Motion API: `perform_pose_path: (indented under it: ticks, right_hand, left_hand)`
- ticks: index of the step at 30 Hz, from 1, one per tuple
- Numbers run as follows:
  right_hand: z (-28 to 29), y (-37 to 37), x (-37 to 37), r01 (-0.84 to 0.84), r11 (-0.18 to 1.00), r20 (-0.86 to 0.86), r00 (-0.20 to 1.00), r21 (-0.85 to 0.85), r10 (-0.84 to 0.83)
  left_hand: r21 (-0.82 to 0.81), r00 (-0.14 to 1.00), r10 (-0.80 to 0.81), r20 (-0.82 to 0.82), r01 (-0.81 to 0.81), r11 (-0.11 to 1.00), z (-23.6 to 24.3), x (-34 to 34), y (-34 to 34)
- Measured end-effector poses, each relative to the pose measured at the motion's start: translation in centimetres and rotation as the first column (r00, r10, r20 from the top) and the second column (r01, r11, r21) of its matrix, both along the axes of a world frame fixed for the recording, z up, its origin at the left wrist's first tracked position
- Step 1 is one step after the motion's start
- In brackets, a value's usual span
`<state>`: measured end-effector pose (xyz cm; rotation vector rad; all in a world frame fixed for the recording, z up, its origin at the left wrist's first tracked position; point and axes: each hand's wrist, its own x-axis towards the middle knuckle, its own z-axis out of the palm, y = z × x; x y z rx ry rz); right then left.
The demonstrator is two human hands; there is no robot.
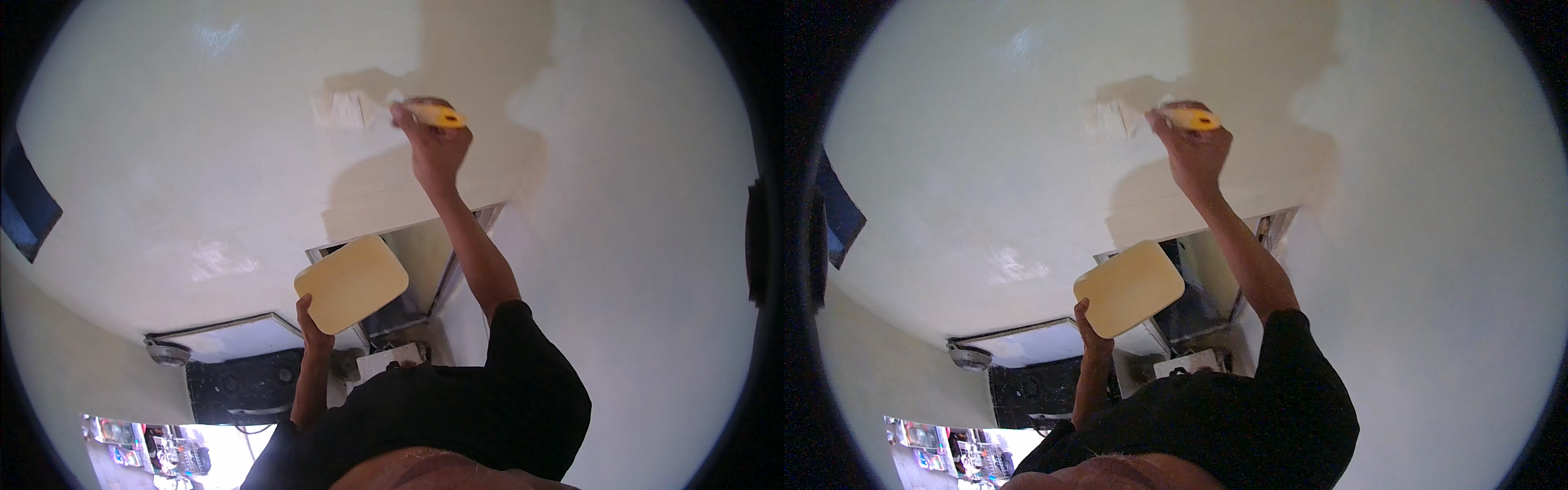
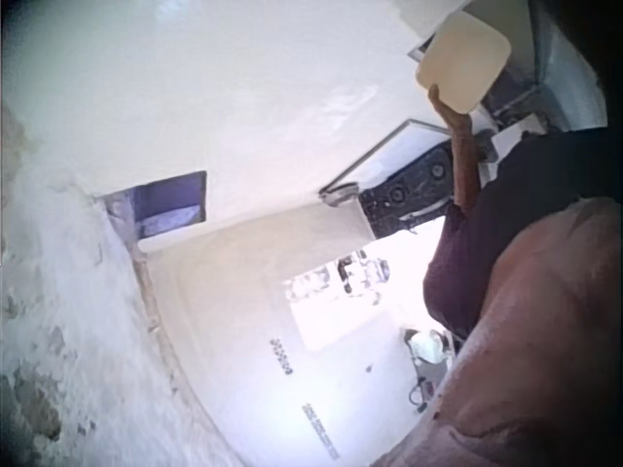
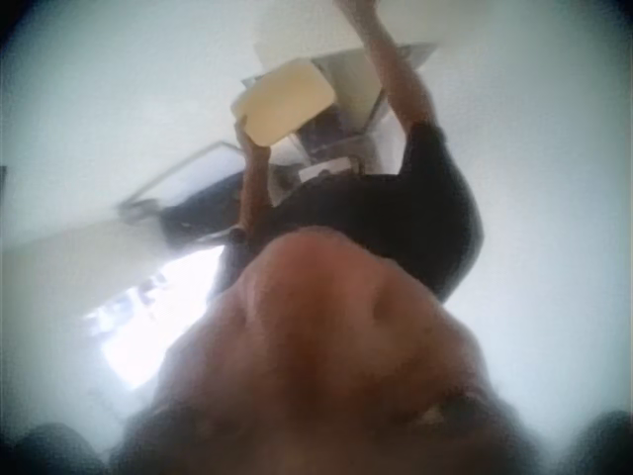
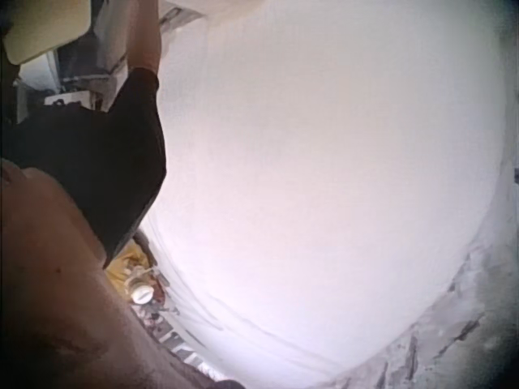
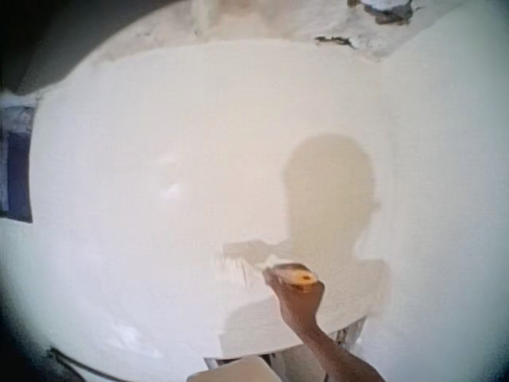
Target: The person paints the ceiling using a brush and a container of white paint.
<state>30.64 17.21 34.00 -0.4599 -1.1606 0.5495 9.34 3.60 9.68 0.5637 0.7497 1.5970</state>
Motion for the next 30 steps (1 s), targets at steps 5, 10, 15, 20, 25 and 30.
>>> perform_pose_path:
  ticks: [5, 10, 15, 20, 25, 30]
  right_hand:
    - [0.9, 5.9, 1.7, 0.401, 0.880, -0.121, 0.916, 0.255, -0.382]
    - [0.2, 6.5, 16.4, 0.733, 0.657, -0.326, 0.674, 0.180, -0.663]
    - [0.8, 7.0, 16.2, 0.902, 0.419, -0.143, 0.431, 0.104, -0.891]
    - [-0.2, 5.7, -0.2, 0.733, 0.455, 0.082, 0.484, 0.505, -0.871]
    - [2.9, 1.3, -10.0, 0.345, 0.683, 0.140, 0.825, 0.643, -0.548]
    - [4.2, 4.5, -0.4, 0.545, 0.661, 0.114, 0.721, 0.515, -0.683]
  left_hand:
    - [0.031, 0.998, 0.052, -0.034, -0.051, 0.998, -0.9, -1.7, -0.2]
    - [0.023, 0.997, 0.073, 0.010, -0.073, 0.997, 0.0, -1.5, -1.0]
    - [0.058, 0.993, 0.103, -0.060, -0.100, 0.993, -0.3, -2.8, -3.0]
    - [0.037, 0.994, 0.101, -0.030, -0.100, 0.994, -0.9, -3.9, -3.7]
    - [0.054, 0.994, 0.098, -0.053, -0.095, 0.994, 0.2, -4.5, -4.7]
    - [0.073, 0.992, 0.107, -0.072, -0.102, 0.992, 0.4, -4.9, -5.1]
